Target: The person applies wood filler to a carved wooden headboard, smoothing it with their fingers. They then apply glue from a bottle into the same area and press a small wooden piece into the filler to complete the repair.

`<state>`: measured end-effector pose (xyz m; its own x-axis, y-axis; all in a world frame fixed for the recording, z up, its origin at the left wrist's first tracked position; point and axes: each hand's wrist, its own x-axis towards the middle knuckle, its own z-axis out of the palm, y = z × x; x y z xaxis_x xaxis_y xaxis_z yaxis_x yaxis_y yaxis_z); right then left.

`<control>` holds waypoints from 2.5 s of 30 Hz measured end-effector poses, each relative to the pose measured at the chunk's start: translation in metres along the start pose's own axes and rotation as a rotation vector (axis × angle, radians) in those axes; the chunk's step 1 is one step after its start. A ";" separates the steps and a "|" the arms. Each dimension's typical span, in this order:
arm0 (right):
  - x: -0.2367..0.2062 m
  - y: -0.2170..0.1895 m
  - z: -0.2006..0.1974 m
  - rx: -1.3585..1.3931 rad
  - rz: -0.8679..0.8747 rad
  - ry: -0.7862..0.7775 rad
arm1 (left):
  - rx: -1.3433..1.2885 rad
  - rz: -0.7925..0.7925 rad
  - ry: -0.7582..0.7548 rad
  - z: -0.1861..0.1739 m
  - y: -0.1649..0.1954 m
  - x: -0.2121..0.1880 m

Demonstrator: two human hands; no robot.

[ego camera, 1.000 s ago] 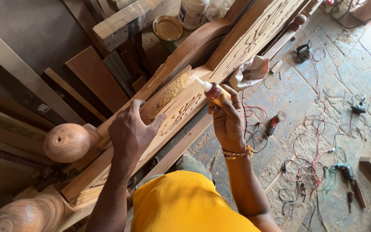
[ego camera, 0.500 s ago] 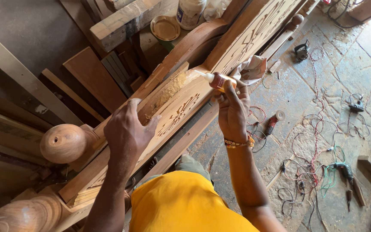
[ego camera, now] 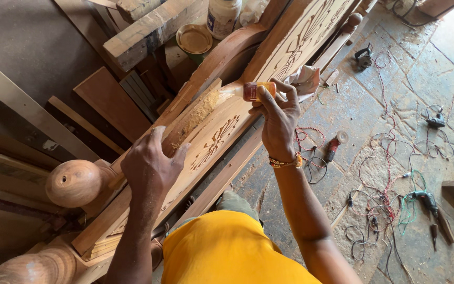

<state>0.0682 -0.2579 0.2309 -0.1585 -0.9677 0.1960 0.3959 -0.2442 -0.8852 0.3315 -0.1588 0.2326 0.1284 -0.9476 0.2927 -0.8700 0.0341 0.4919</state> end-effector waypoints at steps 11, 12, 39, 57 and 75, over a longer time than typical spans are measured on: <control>0.004 -0.004 0.007 -0.199 -0.137 -0.075 | 0.041 -0.004 0.013 0.003 0.001 -0.003; 0.004 -0.005 0.009 -0.223 -0.144 -0.074 | 0.044 0.002 0.019 0.003 0.001 -0.003; -0.006 -0.020 0.033 -0.506 -0.275 -0.140 | 0.045 -0.003 -0.018 0.001 0.001 -0.003; -0.006 -0.017 0.036 -0.479 -0.348 -0.193 | 0.055 0.004 -0.014 0.004 -0.003 -0.002; -0.008 -0.015 0.040 -0.461 -0.399 -0.250 | 0.036 -0.007 -0.008 0.001 0.000 -0.003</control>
<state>0.0996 -0.2493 0.2590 0.0243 -0.8071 0.5899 -0.0862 -0.5896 -0.8031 0.3305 -0.1559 0.2314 0.1306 -0.9504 0.2824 -0.8855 0.0164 0.4644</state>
